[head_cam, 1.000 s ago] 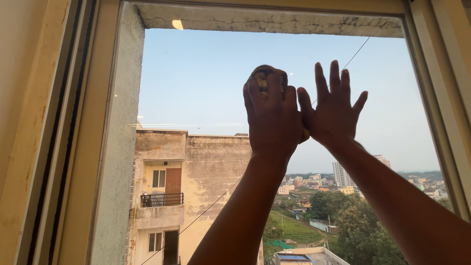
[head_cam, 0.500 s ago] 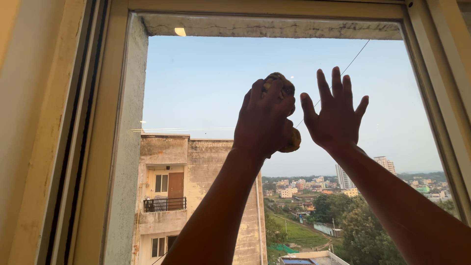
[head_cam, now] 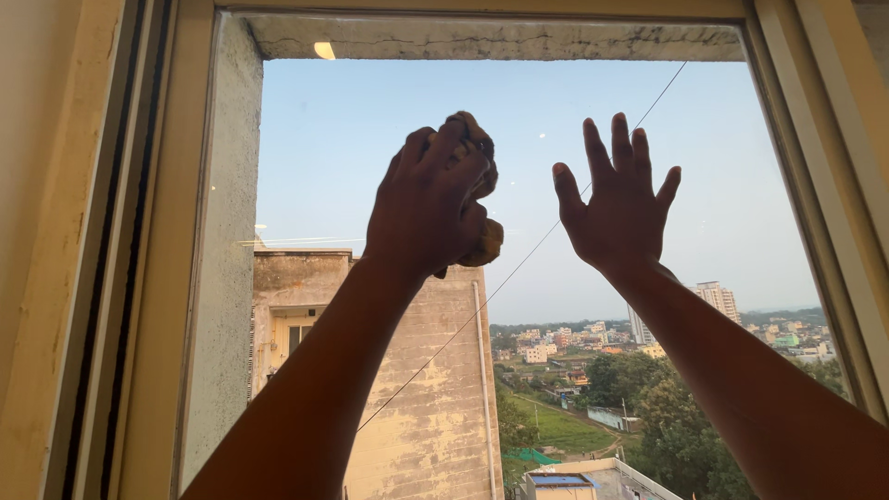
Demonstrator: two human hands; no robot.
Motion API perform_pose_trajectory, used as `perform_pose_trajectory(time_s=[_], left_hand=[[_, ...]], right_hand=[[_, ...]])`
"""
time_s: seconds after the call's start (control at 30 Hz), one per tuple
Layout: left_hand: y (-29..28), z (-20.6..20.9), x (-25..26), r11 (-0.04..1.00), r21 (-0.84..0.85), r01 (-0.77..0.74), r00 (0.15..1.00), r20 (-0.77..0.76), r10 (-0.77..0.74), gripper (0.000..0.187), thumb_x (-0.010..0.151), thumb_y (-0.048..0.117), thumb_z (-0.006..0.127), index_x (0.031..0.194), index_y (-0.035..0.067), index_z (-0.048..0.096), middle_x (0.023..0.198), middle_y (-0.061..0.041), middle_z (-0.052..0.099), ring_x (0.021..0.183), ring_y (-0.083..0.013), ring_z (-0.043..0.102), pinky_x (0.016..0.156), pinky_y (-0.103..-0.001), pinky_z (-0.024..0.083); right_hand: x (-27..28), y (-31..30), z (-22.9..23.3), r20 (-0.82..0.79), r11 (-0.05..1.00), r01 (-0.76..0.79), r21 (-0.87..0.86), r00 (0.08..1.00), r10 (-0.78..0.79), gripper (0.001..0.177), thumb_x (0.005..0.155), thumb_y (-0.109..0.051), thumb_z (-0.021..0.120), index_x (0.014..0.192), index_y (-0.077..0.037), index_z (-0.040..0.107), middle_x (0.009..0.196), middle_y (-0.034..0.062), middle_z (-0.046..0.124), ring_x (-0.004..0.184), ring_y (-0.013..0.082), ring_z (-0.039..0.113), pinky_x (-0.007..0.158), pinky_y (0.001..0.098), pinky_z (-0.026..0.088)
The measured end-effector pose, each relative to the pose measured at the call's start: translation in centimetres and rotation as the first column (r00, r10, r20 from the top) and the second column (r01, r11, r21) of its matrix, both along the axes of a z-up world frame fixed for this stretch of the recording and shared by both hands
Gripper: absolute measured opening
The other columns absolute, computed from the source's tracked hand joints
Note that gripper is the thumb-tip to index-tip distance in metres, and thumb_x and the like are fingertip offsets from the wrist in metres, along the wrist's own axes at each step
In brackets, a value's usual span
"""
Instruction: The person wipes the upper section of a window pane using a cloth held in the right hand while the left hand supports the glass. The person repeatedly wipes the same area of the window throughout the clip.
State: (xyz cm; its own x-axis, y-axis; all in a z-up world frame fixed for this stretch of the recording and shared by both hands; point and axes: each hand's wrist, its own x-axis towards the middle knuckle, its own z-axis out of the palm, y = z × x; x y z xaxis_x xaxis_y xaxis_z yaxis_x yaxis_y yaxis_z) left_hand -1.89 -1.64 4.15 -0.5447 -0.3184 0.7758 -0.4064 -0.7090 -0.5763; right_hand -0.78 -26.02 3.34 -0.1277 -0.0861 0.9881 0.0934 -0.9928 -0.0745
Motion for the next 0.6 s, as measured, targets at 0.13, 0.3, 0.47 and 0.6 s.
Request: perform_pose_trajectory(time_s=[0.13,0.3,0.47,0.6], left_hand=[[2.5,0.2,0.3,1.0,-0.012,-0.008,0.998,-0.061,0.007,0.037,0.068,0.012,0.077,0.105,0.013,0.072,0.134,-0.014,0.057,0.124,-0.0367,0.058,0.096,-0.051,0.055],[6.0,0.6,0.3,0.995,-0.072,-0.067,0.998,-0.007,0.066,0.033,0.074,0.01,0.076,0.107,0.012,0.071,0.137,-0.016,0.057,0.127,-0.0383,0.057,0.095,-0.051,0.057],[9.4,0.0,0.0,0.988,-0.121,-0.098,0.995,-0.028,0.095,0.036,0.077,0.01,0.076,0.112,0.011,0.07,0.139,-0.016,0.056,0.127,-0.0385,0.056,0.094,-0.051,0.059],[11.1,-0.9,-0.3,0.979,-0.181,-0.09,0.995,-0.056,0.081,0.037,0.08,0.011,0.077,0.116,0.011,0.07,0.14,-0.016,0.055,0.132,-0.0393,0.053,0.091,-0.05,0.06]], right_hand=[[0.0,0.0,0.0,-0.001,1.0,-0.017,-0.002,1.0,0.017,0.078,0.102,-0.067,0.027,0.165,-0.021,0.028,0.172,0.0148,0.018,0.158,0.0352,0.014,0.119,0.0738,0.007],[0.1,-0.2,-0.1,0.014,0.999,-0.027,-0.023,1.0,0.027,0.079,0.103,-0.067,0.028,0.165,-0.019,0.029,0.172,0.0169,0.019,0.159,0.0362,0.013,0.119,0.0746,0.006],[0.1,-0.2,-0.1,0.016,0.999,-0.04,-0.024,0.999,0.04,0.079,0.103,-0.067,0.028,0.165,-0.018,0.03,0.172,0.0175,0.019,0.159,0.0363,0.014,0.119,0.0745,0.006],[0.0,-0.2,-0.1,0.019,0.999,-0.042,-0.025,0.999,0.043,0.079,0.103,-0.067,0.029,0.164,-0.018,0.03,0.172,0.0172,0.02,0.158,0.0363,0.013,0.119,0.0746,0.005]])
